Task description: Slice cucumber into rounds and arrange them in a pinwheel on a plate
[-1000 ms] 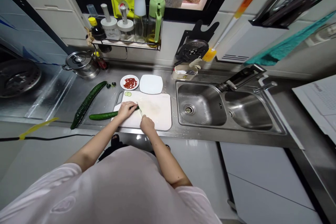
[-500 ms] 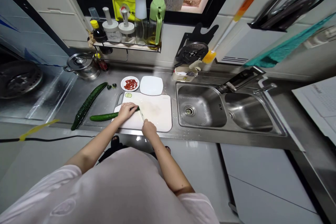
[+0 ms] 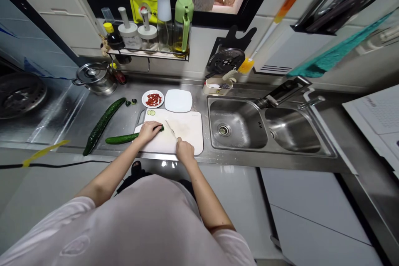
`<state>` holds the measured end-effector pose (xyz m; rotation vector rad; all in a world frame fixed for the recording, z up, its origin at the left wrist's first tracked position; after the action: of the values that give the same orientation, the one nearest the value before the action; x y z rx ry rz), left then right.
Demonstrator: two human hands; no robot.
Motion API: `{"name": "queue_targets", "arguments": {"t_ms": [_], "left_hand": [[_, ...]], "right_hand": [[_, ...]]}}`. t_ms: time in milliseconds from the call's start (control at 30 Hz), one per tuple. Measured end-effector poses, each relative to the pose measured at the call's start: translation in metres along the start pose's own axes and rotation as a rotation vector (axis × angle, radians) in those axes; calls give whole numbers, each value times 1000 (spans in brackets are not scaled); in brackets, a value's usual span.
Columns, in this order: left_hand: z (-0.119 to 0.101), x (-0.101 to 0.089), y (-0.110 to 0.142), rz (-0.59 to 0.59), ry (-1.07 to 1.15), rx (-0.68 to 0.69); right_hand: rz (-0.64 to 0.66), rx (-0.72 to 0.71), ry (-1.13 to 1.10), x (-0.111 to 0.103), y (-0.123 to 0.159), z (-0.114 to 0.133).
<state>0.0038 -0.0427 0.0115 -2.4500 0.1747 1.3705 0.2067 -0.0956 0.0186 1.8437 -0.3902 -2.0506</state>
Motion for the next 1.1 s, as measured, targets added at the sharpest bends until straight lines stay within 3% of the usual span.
{"name": "queue_targets", "arguments": {"t_ms": [133, 333, 433, 500, 600, 700, 900, 1000, 1100], "left_hand": [[3, -3, 3, -32, 29, -32], [12, -20, 15, -343, 208, -238], [2, -32, 15, -396, 229, -247], [-15, -38, 10, -335, 185, -161], [-41, -38, 2, -129, 123, -17], [-55, -36, -3, -16, 66, 30], [-60, -32, -8, 58, 103, 54], [-59, -31, -9, 29, 176, 40], [-48, -24, -9, -27, 302, -64]], "right_hand": [[-76, 41, 20, -12, -1, -9], [-214, 69, -18, -21, 2, -17], [-314, 47, -12, -23, 3, -19], [-385, 13, -3, -24, 3, -18], [-470, -41, 7, -26, 4, -16], [-514, -86, 9, -28, 7, -13], [-527, -145, 15, -29, 14, -5], [-520, -141, 12, -26, 13, -5], [-507, -117, -7, -21, 12, -10]]}}
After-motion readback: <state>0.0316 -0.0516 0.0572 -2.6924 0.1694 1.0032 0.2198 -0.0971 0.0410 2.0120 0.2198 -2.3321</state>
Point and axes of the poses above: each hand's wrist, its own y-axis away from the middle knuckle, its own x-axis out of the palm, z = x × y, the point moved 6 cm from there along -y, towards the middle knuckle, and after that the axes turned 7 degrees about x, right-handed, at the moved point
